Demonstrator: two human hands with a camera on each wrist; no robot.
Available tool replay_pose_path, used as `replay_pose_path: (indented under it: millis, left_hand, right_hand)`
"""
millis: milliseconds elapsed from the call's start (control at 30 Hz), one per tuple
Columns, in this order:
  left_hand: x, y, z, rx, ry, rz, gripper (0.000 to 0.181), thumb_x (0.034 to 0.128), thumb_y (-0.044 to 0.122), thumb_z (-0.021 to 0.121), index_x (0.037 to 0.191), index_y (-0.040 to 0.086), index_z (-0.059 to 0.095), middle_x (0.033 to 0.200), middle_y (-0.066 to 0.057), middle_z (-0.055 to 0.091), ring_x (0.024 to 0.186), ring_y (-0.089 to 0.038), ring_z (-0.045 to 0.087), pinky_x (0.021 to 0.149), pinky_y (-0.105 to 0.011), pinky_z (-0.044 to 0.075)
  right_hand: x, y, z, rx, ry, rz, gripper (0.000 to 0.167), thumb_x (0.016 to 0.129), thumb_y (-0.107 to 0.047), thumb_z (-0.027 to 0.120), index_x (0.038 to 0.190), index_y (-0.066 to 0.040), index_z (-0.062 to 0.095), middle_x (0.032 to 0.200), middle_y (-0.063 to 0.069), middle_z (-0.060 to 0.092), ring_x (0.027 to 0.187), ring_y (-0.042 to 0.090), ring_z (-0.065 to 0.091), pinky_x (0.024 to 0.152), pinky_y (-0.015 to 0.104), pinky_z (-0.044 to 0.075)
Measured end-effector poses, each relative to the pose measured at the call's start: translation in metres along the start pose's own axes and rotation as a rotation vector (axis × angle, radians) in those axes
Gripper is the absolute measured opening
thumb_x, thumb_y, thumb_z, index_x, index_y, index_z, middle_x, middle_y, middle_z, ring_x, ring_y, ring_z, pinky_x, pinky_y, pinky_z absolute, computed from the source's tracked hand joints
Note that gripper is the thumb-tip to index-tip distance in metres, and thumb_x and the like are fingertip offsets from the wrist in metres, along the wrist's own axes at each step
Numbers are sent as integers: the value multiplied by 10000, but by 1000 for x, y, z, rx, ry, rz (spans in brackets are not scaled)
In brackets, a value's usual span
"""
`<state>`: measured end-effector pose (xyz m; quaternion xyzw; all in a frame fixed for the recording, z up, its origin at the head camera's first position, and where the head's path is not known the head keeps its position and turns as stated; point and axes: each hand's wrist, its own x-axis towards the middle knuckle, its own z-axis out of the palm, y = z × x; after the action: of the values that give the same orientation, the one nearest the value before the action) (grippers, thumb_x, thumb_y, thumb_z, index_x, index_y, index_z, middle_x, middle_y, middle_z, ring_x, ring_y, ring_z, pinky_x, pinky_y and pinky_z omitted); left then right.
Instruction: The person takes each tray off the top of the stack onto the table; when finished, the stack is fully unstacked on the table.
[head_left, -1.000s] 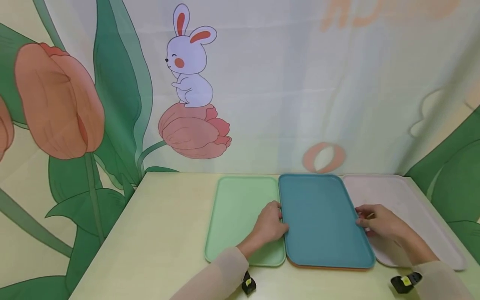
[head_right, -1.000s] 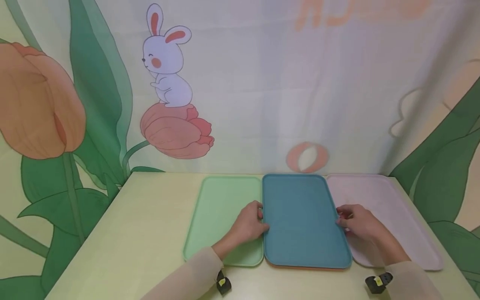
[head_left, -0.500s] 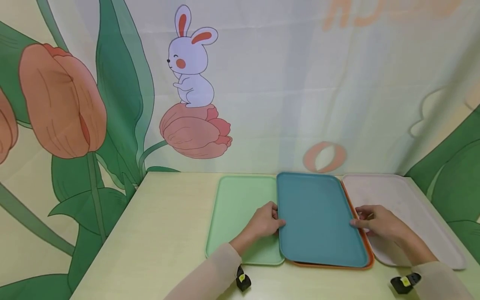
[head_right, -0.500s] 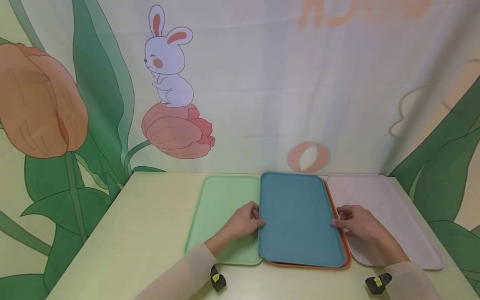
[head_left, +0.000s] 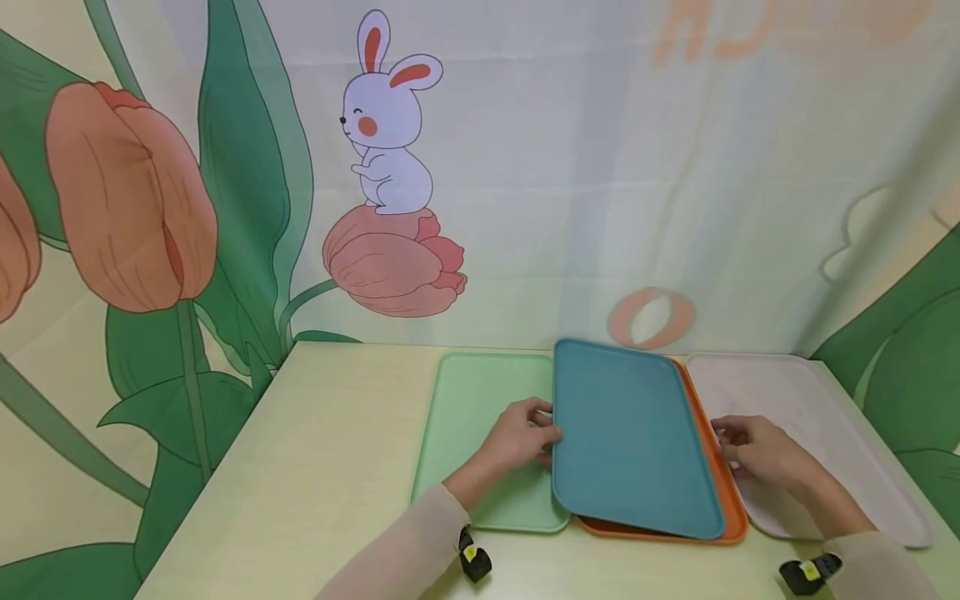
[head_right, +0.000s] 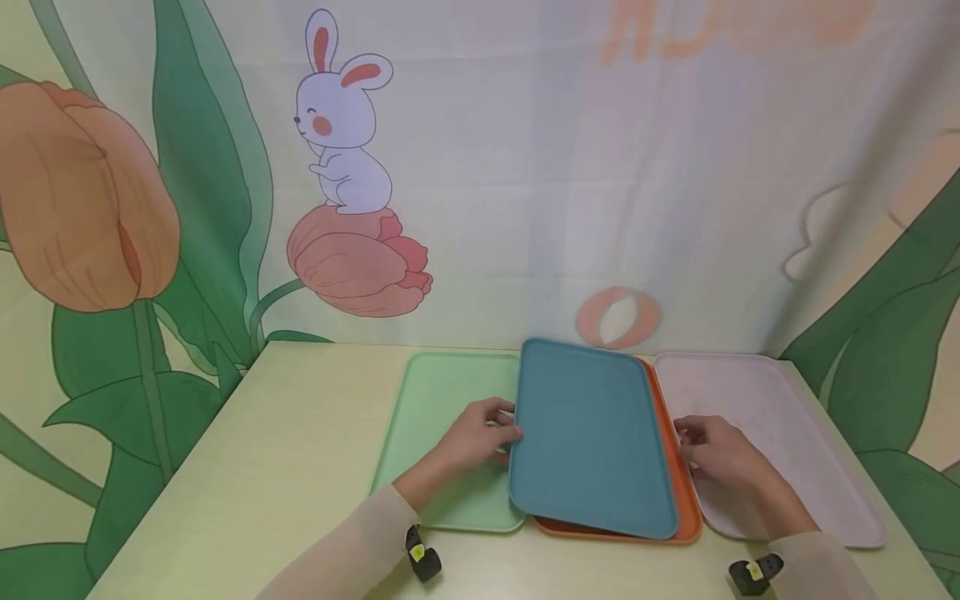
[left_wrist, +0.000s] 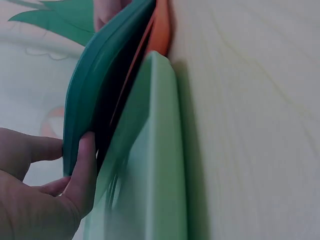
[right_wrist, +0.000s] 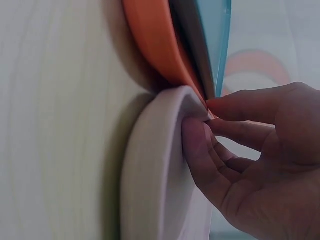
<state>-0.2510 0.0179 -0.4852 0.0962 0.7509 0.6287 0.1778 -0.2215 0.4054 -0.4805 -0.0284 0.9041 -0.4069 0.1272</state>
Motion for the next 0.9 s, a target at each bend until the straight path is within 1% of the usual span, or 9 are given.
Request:
replay_pose_path:
  millis: [67,133,200,267,467,600,733,833,900]
  left_hand:
    - [1,-3,-3,-126,-21,-20,459,987,63,738,1415,-11,590,1118,-144,657,877,-236,718,759,-438,656]
    - [1,-6,-6,-230,-35,-39,466,981,62,748,1415,2,591,1140,-161,652,923,-253,713,791,-459,653]
    - [0,-7,-9,-276,-45,-47,471,983,69,750,1422,9,589,1156,-162,654,944,-250,711,798,-452,652]
    - [-1,-8,-11,-296,-45,-54,470,984,68,749,1422,6,590,1154,-161,652,941,-242,705,793,-441,653]
    - [-6,-5,-17,-277,-22,-54,472,982,54,741,1425,-2,586,1134,-153,628,925,-234,688,755,-418,653]
    - [-9,-3,-25,-247,-8,-55,475,981,65,738,1430,12,593,1153,-153,617,926,-235,685,740,-398,645]
    - [-13,-6,-41,-220,-9,-72,490,994,81,724,1458,18,581,1181,-151,623,944,-229,685,760,-393,638]
    - [-18,-9,-56,-199,-7,-86,502,1010,91,706,1485,17,562,1203,-148,623,960,-230,683,786,-396,634]
    - [-21,-10,-67,-185,4,-88,505,1018,98,694,1496,18,554,1216,-149,624,966,-230,683,790,-396,630]
  right_hand:
    - [0,0,1,-11,8,-3,478,983,47,563,1408,241,460,1037,159,603,924,267,586,682,337,616]
    - [-1,0,2,-22,15,-7,479,968,60,566,1400,241,468,1029,159,600,915,268,583,670,331,609]
    - [-1,0,3,-30,21,-13,479,958,68,565,1396,240,472,1026,160,598,911,271,581,665,328,606]
    - [-1,0,3,-37,26,-16,480,955,68,567,1393,239,475,1024,159,600,906,269,582,659,326,604]
    - [-1,1,2,-42,28,-34,479,941,74,572,1382,241,484,1008,157,603,881,262,590,640,328,600]
    - [-1,1,1,-27,13,-29,477,947,72,565,1382,246,474,1018,161,600,899,268,592,656,335,609]
    - [0,1,1,-27,3,-15,478,958,68,568,1393,241,467,1031,162,598,914,274,595,671,335,611]
    - [1,2,1,-30,5,-11,473,964,74,572,1395,238,467,1035,168,600,913,274,597,673,334,610]
    - [1,3,1,-32,7,-11,468,966,80,573,1394,237,467,1036,171,602,909,269,597,671,333,610]
